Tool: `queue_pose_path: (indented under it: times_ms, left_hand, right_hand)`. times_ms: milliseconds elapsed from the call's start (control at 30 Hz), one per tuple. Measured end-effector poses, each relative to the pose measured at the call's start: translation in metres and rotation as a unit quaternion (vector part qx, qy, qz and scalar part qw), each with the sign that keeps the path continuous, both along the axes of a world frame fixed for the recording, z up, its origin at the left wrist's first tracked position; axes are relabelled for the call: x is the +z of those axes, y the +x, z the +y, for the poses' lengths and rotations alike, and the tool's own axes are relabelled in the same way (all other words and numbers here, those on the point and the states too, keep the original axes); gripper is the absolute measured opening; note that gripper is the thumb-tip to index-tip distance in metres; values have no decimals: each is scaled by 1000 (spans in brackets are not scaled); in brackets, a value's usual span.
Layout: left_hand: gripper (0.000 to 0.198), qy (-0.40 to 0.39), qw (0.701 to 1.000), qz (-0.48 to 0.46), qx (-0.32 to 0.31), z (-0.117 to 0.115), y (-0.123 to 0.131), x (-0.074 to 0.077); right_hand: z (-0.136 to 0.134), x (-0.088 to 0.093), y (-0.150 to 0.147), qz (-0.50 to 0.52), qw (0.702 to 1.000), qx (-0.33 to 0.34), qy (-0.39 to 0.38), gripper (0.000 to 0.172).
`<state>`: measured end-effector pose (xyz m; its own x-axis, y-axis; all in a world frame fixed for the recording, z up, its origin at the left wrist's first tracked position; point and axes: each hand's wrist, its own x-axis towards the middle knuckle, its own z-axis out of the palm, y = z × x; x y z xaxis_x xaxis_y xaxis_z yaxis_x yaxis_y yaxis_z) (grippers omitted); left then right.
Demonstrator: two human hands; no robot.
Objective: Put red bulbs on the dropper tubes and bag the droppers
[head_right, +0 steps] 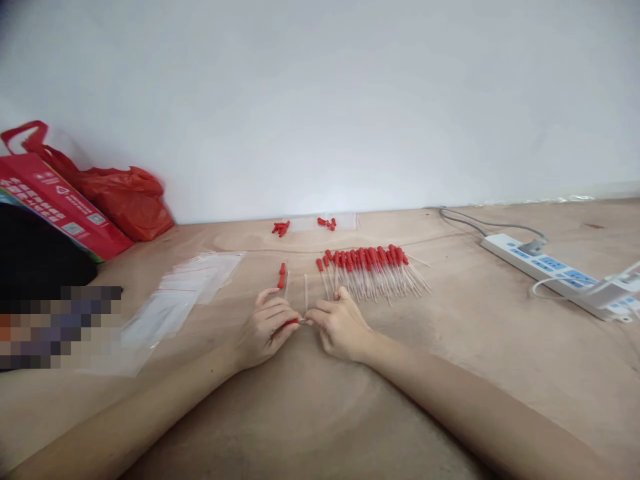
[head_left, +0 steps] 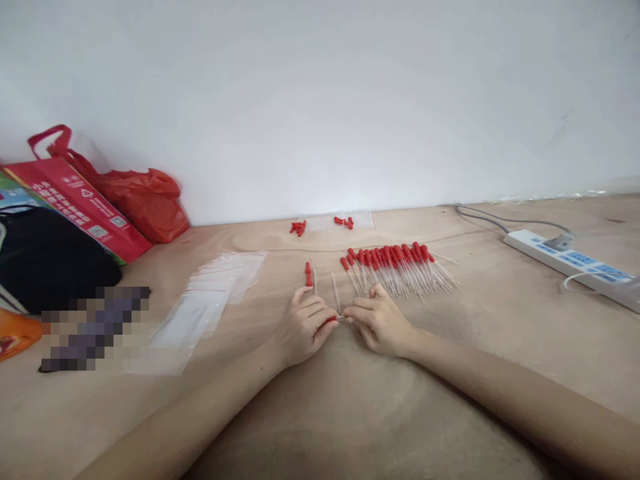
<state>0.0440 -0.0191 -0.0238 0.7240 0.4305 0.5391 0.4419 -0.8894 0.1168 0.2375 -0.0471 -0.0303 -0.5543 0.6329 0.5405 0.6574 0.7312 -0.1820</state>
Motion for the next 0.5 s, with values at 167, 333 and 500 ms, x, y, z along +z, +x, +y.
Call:
queue_pose_path:
  times_ms: [167, 333, 500]
  left_hand:
    - [16, 3, 1000, -20, 6, 2, 0, 2]
    - [18, 51, 998, -33, 9, 1, -3, 7]
    - [17, 74, 993, -85, 44, 5, -8, 8]
  right_hand:
    - [2, 4, -1, -6, 1000, 0, -16, 22]
    - [-1, 12, -1, -23, 999, -17, -17, 20]
    - [0, 19, 2, -44, 995, -85, -9, 18]
